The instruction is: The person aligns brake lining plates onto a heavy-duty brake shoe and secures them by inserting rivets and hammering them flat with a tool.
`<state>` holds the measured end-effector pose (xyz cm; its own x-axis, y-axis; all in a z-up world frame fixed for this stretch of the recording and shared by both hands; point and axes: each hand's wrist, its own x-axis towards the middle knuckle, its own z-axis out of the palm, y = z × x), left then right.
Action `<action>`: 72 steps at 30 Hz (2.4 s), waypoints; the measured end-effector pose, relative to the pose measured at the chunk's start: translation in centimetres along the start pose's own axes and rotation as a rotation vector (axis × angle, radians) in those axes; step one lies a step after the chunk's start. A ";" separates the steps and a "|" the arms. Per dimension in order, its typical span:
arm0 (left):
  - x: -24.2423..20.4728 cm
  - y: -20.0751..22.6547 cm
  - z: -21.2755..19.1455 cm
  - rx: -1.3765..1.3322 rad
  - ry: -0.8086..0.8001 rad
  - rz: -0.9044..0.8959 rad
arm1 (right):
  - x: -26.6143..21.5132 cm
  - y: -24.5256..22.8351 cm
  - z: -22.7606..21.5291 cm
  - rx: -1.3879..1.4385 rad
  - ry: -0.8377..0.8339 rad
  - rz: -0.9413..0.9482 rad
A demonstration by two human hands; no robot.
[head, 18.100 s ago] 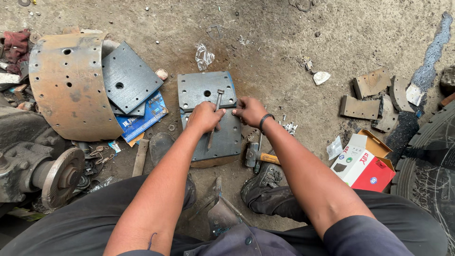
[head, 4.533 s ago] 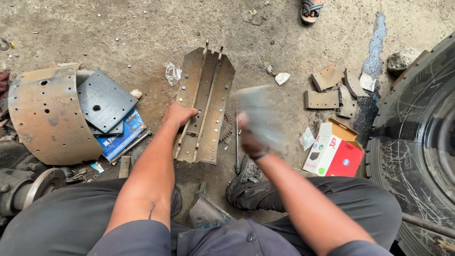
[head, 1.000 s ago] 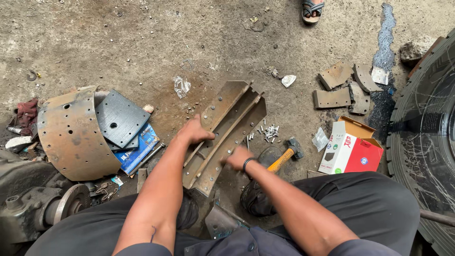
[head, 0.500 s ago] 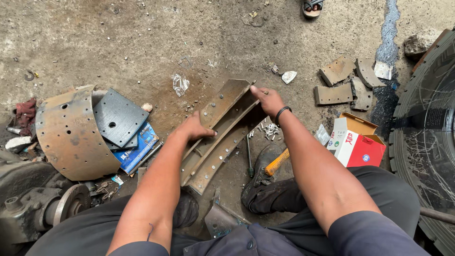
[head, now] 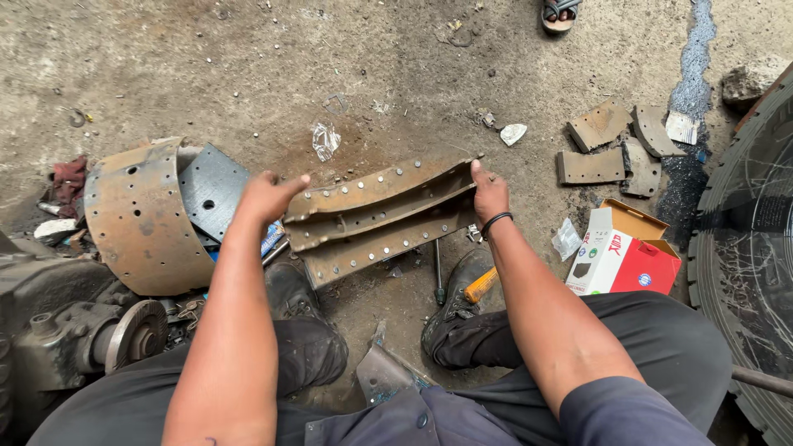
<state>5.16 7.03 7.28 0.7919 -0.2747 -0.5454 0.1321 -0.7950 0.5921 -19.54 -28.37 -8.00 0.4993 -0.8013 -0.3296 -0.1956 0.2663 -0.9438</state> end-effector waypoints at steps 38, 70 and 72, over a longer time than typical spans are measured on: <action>-4.8 -0.9 2.2 -0.469 -0.024 0.245 | -0.4 16.3 -1.4 0.548 -0.265 0.807; -3.8 -1.8 2.5 -0.541 -0.034 0.279 | 0.1 3.3 0.1 0.601 -0.384 0.675; -3.7 -1.7 2.5 -0.548 -0.040 0.279 | 0.0 3.0 0.2 0.605 -0.384 0.667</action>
<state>0.52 8.01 6.84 0.8190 -0.4610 -0.3415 0.2185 -0.2996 0.9287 -19.95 -27.49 -10.88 0.7050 -0.1858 -0.6844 -0.1256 0.9171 -0.3784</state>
